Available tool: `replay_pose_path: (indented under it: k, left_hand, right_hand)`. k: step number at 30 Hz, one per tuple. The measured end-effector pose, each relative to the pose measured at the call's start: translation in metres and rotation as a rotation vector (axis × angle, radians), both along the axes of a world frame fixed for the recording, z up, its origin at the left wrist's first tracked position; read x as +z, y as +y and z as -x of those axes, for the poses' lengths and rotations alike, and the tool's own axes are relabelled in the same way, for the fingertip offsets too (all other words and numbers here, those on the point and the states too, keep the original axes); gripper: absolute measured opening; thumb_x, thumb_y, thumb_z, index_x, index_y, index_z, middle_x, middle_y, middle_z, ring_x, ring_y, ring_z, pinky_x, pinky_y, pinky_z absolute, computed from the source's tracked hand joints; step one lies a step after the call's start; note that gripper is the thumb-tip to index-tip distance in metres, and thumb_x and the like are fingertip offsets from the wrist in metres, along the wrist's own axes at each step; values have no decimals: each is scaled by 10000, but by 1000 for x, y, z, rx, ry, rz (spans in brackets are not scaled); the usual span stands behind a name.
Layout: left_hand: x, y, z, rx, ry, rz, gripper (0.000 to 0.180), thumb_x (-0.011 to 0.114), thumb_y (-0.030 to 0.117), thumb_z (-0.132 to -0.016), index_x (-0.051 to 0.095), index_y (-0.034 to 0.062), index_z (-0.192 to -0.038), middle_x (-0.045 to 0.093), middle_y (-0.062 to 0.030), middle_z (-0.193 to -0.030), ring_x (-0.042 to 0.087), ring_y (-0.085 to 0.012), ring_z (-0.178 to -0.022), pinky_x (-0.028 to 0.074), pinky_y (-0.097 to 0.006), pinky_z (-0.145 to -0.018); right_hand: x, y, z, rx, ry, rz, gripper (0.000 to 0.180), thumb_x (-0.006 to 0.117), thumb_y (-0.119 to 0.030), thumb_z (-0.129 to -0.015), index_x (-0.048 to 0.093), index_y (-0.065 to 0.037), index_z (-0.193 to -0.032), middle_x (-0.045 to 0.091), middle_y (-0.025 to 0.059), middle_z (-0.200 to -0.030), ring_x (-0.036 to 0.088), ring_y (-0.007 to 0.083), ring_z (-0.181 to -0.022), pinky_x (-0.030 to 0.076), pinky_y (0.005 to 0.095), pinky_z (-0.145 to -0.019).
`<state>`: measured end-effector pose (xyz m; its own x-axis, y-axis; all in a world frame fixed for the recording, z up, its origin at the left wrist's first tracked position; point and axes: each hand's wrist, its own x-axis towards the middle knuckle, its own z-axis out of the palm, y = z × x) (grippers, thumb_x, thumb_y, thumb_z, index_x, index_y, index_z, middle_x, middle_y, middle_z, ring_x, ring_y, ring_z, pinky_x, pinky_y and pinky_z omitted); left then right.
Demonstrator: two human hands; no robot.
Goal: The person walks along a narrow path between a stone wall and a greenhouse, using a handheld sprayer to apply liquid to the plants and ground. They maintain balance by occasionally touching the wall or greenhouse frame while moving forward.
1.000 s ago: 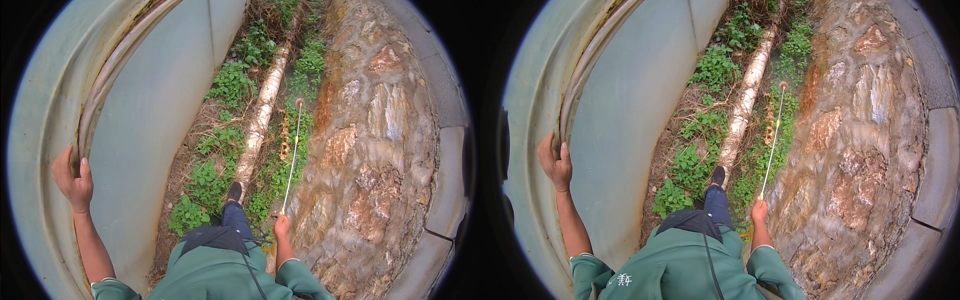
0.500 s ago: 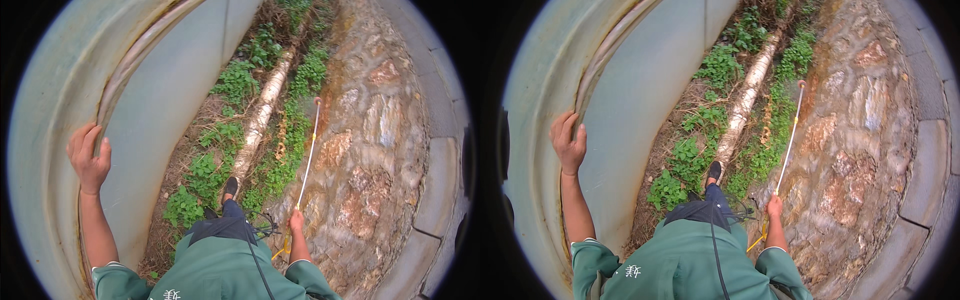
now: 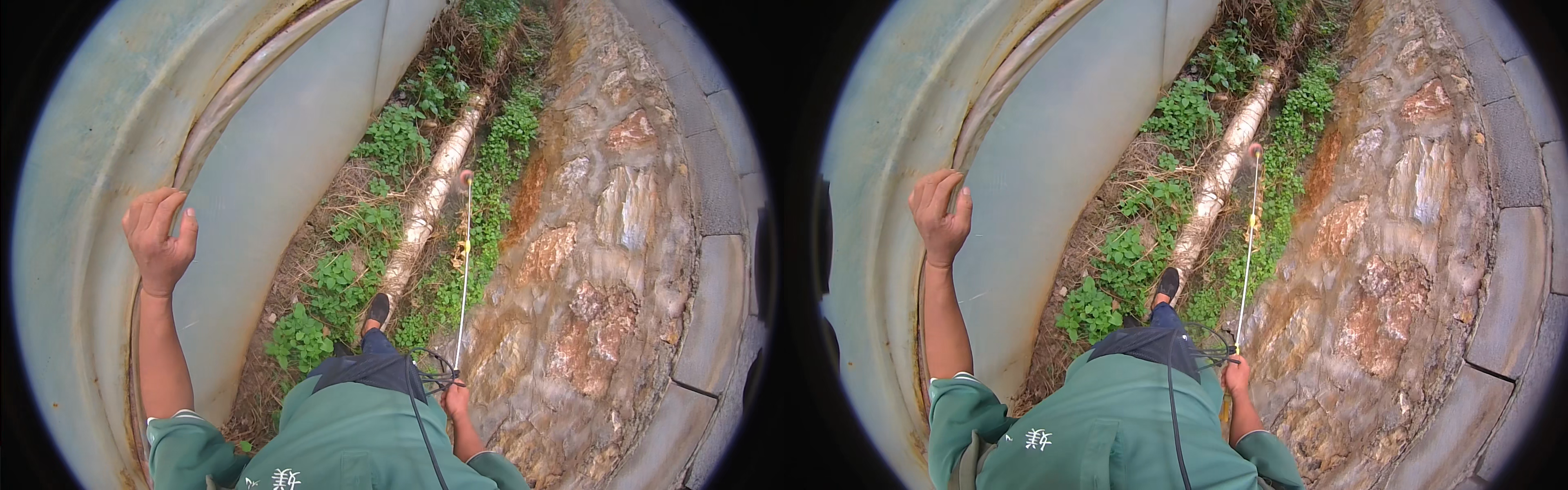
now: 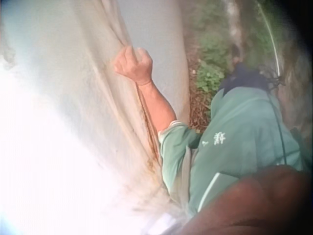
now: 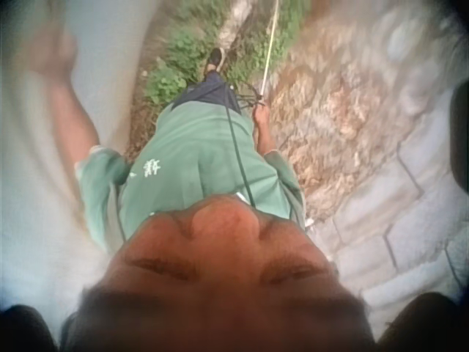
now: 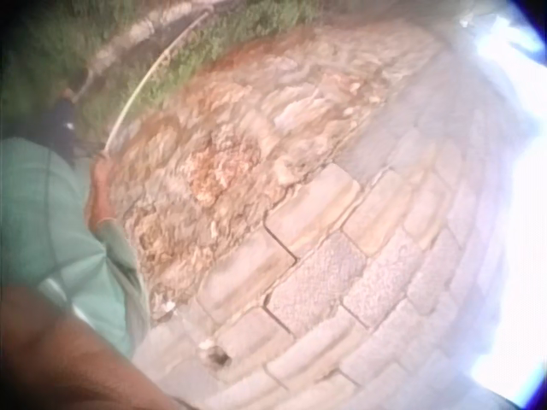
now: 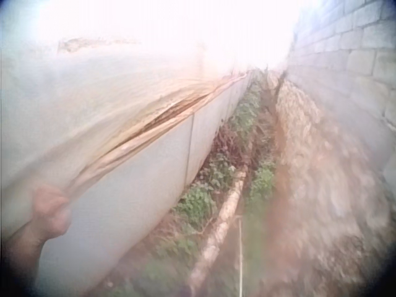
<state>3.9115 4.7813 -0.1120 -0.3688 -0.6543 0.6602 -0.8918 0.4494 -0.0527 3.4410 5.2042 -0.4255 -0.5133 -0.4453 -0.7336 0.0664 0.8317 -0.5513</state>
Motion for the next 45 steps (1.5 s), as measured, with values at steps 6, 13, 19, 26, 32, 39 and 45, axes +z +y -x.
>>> replay_pose_path:
  k: [6,13,19,26,32,39,45]
  left_hand:
    - [0,0,0,-23,38,26,196,687,70,-704,645,87,-894,658,-30,-935,600,-222,-895,407,-354,-803]
    - [4,11,-4,-83,171,-46,198,684,53,-718,647,59,-912,664,-63,-971,610,-247,-905,431,-361,-821]
    - [13,95,-43,14,329,-53,230,655,-26,-767,631,7,-994,647,-158,-1055,612,-306,-964,483,-372,-859]
    - [2,246,-143,540,235,48,278,617,-28,-838,600,-16,-1116,613,-173,-1144,589,-306,-1045,465,-392,-930]
    - [-24,278,-170,661,151,38,243,634,6,-833,628,-6,-1076,625,-163,-1045,580,-316,-967,466,-397,-855]
    - [-25,280,-172,571,270,19,147,646,14,-820,643,7,-966,631,-133,-929,563,-289,-838,455,-381,-746]
    - [-23,281,-174,543,264,18,140,645,-2,-812,641,3,-952,632,-137,-906,565,-287,-824,456,-376,-737]
  right_hand:
    - [20,-81,5,78,-79,185,411,499,-428,-1000,519,-80,-782,507,36,-568,492,148,-420,384,307,-377]
    - [24,-42,-27,398,255,196,410,526,-360,-998,562,-50,-733,554,60,-592,535,169,-517,413,345,-474]
    - [3,-112,-31,424,390,137,458,538,-437,-966,560,-6,-811,622,165,-696,613,326,-663,469,441,-607]
    - [-6,-91,-46,529,430,136,480,553,-463,-953,588,1,-837,610,233,-707,590,431,-700,457,485,-630]
    - [2,-78,-79,691,595,-58,465,553,-502,-938,621,-42,-930,646,285,-806,615,490,-838,470,550,-721]
    - [-7,-204,-101,570,723,152,482,538,-444,-958,605,21,-850,641,278,-815,608,482,-798,468,526,-717]
    - [-7,-212,-99,503,745,216,524,525,-466,-963,598,39,-844,629,269,-767,599,455,-731,451,505,-682]
